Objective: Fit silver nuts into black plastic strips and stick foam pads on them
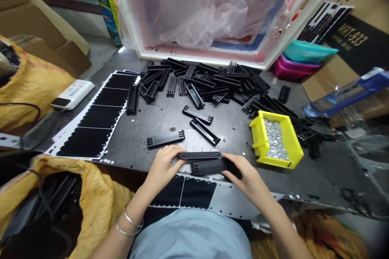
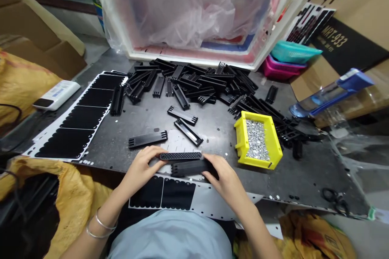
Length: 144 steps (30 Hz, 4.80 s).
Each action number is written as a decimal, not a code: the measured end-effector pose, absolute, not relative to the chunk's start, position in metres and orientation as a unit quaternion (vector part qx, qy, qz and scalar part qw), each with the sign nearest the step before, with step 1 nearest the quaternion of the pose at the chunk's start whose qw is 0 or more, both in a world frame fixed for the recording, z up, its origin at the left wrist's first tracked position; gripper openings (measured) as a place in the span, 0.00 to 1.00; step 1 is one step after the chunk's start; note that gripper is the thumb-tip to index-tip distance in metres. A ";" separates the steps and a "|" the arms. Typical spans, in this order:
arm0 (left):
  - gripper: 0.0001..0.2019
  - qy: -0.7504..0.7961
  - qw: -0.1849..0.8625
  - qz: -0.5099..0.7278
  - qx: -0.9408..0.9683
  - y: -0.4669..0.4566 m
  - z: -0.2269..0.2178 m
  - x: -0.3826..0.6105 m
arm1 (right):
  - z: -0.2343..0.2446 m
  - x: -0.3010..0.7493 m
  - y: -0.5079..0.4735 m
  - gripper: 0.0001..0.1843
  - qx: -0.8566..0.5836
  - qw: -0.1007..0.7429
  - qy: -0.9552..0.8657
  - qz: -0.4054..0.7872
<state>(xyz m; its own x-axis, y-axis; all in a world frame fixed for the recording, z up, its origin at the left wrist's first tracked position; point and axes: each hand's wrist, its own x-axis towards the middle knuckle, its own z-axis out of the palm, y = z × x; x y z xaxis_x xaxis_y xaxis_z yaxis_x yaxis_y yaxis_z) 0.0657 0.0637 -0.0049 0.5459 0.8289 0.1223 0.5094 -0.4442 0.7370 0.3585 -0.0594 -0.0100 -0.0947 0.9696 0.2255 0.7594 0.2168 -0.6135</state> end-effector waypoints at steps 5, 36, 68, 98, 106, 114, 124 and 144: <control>0.08 0.406 0.342 0.270 0.804 0.064 -0.007 0.063 | -0.005 0.365 -0.066 0.21 -0.610 0.277 -0.721 0.174; 0.20 0.234 0.144 0.206 0.939 0.046 -0.005 0.108 | 0.018 0.355 -0.004 0.12 -0.669 0.348 -0.631 0.184; 0.18 0.240 0.153 0.322 0.903 0.038 -0.017 0.090 | 0.039 0.280 0.138 0.13 -0.382 0.183 -0.855 0.298; 0.08 0.332 0.152 0.363 0.857 0.016 -0.017 0.067 | 0.028 0.357 0.058 0.11 -0.506 0.297 -0.724 0.363; 0.18 0.389 0.106 0.337 0.851 0.019 -0.012 0.065 | 0.049 0.368 -0.024 0.13 -0.617 0.315 -0.680 0.239; 0.58 0.336 0.117 0.165 0.920 0.072 0.003 0.116 | 0.040 0.465 -0.047 0.17 -0.783 0.207 -0.587 -0.001; 0.63 0.333 0.148 0.161 0.918 0.077 0.007 0.106 | 0.036 0.515 -0.010 0.10 -0.779 0.169 -0.599 0.076; 0.57 0.333 0.221 0.183 0.898 0.078 0.002 0.102 | 0.011 0.278 0.006 0.13 -0.550 0.370 -0.746 0.067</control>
